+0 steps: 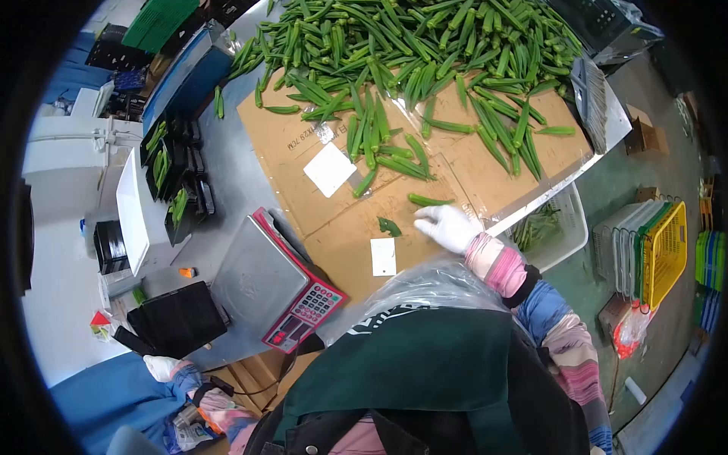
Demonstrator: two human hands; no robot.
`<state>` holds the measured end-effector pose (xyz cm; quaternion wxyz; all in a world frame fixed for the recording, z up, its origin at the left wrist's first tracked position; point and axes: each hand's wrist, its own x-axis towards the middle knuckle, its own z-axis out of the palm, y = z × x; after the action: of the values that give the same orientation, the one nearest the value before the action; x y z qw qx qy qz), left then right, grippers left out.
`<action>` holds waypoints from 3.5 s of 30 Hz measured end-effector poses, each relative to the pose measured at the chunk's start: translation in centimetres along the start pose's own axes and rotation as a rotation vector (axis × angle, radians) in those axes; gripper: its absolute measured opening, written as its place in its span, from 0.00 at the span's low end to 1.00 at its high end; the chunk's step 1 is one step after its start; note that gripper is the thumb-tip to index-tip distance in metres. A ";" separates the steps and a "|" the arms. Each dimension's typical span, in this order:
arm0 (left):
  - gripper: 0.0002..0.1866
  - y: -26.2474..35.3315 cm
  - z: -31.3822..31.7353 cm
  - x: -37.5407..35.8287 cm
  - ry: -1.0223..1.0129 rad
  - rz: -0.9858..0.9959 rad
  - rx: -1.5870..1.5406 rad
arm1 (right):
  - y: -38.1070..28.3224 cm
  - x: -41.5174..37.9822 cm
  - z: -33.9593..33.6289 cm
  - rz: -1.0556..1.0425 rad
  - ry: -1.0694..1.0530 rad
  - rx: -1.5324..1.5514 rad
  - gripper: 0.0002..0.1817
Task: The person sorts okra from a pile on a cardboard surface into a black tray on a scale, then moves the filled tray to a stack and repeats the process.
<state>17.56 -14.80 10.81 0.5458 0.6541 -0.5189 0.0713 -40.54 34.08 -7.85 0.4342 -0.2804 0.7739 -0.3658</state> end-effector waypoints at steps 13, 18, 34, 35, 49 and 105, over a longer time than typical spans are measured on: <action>0.12 10.1 -4.3 -29.2 -0.902 0.734 0.094 | 3.6 4.3 0.7 -0.251 0.247 -0.773 0.22; 0.18 16.9 -4.8 -31.7 -0.844 0.536 -0.101 | 2.4 7.2 -1.7 -0.118 0.468 -0.303 0.20; 0.14 25.9 13.1 -54.3 -1.465 0.794 -0.154 | 5.8 3.1 -9.6 0.150 0.372 0.516 0.24; 0.13 26.0 12.9 -54.2 -1.497 0.775 -0.117 | 7.0 2.0 -10.8 0.178 0.470 0.492 0.25; 0.13 36.0 8.7 -56.2 -1.729 0.437 -0.440 | 10.0 6.7 -22.9 0.525 0.634 -0.119 0.39; 0.10 48.0 15.4 -71.7 -1.172 2.018 -0.458 | 14.3 -0.1 -19.9 0.192 0.643 -0.360 0.26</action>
<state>-58.42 22.56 -11.78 0.0268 -0.2300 -0.9707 0.0644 -59.63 48.79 -12.27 0.1453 -0.1491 0.9454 -0.2509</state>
